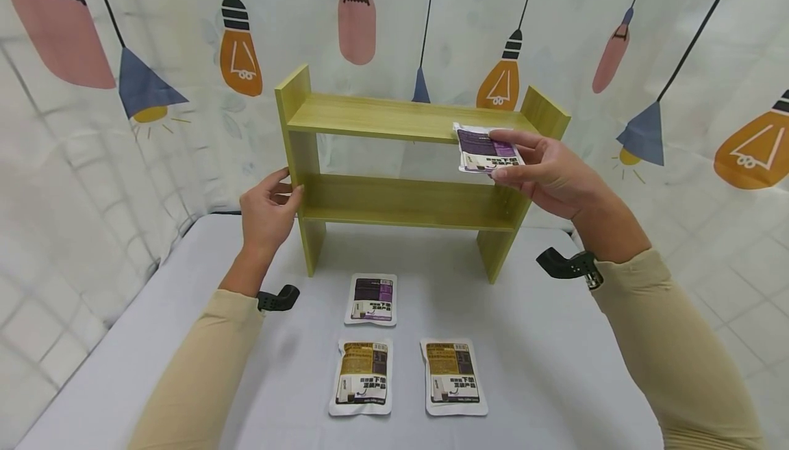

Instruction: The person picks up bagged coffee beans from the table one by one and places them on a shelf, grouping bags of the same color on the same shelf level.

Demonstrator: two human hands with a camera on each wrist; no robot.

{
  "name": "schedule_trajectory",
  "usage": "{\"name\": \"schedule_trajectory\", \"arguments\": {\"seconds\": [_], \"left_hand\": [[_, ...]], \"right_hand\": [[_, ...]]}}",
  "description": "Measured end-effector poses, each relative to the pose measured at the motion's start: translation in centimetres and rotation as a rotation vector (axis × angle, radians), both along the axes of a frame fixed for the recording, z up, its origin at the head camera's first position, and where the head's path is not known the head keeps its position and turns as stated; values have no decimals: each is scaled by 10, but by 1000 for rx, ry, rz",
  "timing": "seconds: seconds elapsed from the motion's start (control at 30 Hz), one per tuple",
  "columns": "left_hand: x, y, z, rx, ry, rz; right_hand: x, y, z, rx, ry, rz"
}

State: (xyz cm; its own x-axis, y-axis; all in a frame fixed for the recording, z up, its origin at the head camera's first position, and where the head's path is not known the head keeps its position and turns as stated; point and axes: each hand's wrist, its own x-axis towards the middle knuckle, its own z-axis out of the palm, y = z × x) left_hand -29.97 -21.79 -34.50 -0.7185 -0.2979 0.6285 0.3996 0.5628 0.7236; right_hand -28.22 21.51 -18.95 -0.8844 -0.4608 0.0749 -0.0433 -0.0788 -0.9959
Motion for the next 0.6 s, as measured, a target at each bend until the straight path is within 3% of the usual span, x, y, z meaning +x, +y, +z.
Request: {"name": "schedule_trajectory", "arguments": {"seconds": [0.6], "left_hand": [[0, 0, 1, 7, -17, 6]], "right_hand": [[-8, -5, 1, -27, 35, -79]]}}
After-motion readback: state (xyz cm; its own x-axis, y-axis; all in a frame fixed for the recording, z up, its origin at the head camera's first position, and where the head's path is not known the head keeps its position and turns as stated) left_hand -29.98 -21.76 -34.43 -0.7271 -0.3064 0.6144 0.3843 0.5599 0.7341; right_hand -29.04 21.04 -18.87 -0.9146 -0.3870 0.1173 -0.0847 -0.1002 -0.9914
